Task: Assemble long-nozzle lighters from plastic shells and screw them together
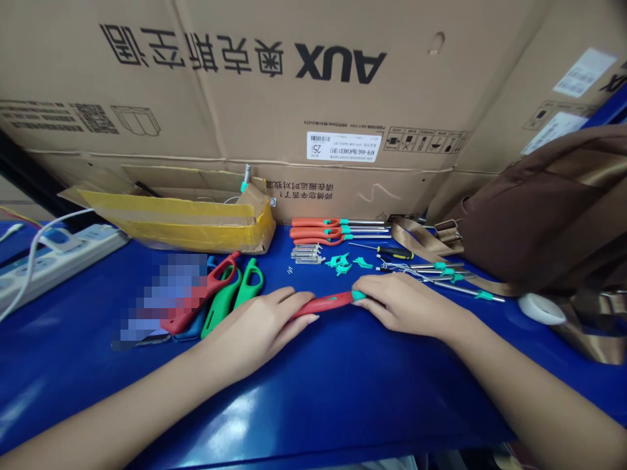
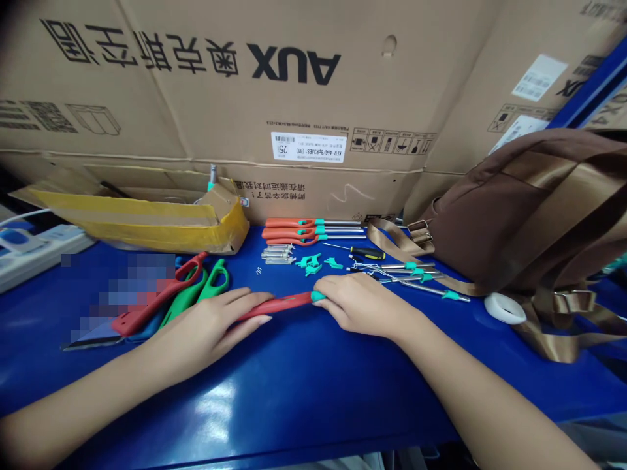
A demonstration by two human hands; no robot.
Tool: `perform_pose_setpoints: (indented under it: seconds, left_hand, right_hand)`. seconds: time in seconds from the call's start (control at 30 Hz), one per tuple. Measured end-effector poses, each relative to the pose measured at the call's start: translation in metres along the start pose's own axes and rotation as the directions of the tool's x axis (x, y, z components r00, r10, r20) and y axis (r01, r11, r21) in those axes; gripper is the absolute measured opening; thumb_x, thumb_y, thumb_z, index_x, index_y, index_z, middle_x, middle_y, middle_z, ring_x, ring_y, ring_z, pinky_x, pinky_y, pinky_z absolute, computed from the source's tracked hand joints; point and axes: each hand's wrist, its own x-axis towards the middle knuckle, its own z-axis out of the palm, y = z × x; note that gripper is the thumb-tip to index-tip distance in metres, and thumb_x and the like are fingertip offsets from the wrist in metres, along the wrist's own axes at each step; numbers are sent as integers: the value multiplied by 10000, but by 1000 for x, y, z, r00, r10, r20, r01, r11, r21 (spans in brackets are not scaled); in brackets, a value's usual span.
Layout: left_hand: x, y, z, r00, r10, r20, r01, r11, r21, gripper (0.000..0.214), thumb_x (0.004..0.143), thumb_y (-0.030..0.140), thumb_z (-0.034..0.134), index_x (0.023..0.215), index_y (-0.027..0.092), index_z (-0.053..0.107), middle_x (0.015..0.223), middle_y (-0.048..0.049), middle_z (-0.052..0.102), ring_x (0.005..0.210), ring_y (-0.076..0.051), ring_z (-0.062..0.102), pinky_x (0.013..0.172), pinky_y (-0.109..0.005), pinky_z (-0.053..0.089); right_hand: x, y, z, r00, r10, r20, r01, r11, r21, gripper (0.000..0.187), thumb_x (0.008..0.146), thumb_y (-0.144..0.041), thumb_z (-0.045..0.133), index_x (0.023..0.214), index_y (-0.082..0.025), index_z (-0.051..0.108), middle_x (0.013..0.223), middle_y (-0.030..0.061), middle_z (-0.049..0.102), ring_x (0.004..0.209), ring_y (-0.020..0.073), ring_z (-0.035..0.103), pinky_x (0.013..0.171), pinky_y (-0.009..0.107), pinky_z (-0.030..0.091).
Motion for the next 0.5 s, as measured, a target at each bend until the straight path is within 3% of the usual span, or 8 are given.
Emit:
perform_pose_setpoints:
  seconds: [0.1,0.17,0.33,0.4,0.5]
  left_hand:
    - [11,0,-7,999,-34,7,34,999,19,391,1097,370,337,1368,178,543,1284,-113,645,1147,-264,673,979,-422,557]
    - [23,-4,-11,1000,-28,2,28,999,45,384,1093,365,338,1313,149,568,1251,-134,637,1119,-272,669,979,-433,553]
    - [70,-29,-27,994,17,-105,-9,997,77,301,1059,316,414,1164,100,596,1128,-144,646,1050,-271,652,955,-435,547]
    - [92,-40,-32,993,2,-119,8,996,88,285,1054,308,426,1142,98,597,1105,-140,646,1014,-256,659,918,-414,559]
    - [122,-55,-32,989,-25,-146,43,991,125,241,1039,251,464,1151,88,603,1122,-149,647,1057,-262,652,958,-429,545]
  right_hand:
    - [0,9,1,995,45,-90,-43,999,19,167,1037,-310,479,1013,-214,614,972,55,695,852,222,653,718,325,457]
    - [0,17,1,981,52,-185,-48,998,28,159,1029,-309,495,1038,-210,620,1013,76,681,912,236,652,773,344,496]
    - [2,30,0,874,62,-482,-96,994,-47,335,981,-276,561,1308,-203,555,1296,152,592,1208,317,571,1052,502,461]
    - [3,31,1,838,77,-540,-122,991,-49,380,966,-272,574,1338,-207,535,1340,161,561,1260,338,540,1089,541,434]
    - [5,30,4,833,81,-547,-110,994,-21,390,959,-253,571,1344,-206,524,1352,167,549,1273,338,534,1087,544,444]
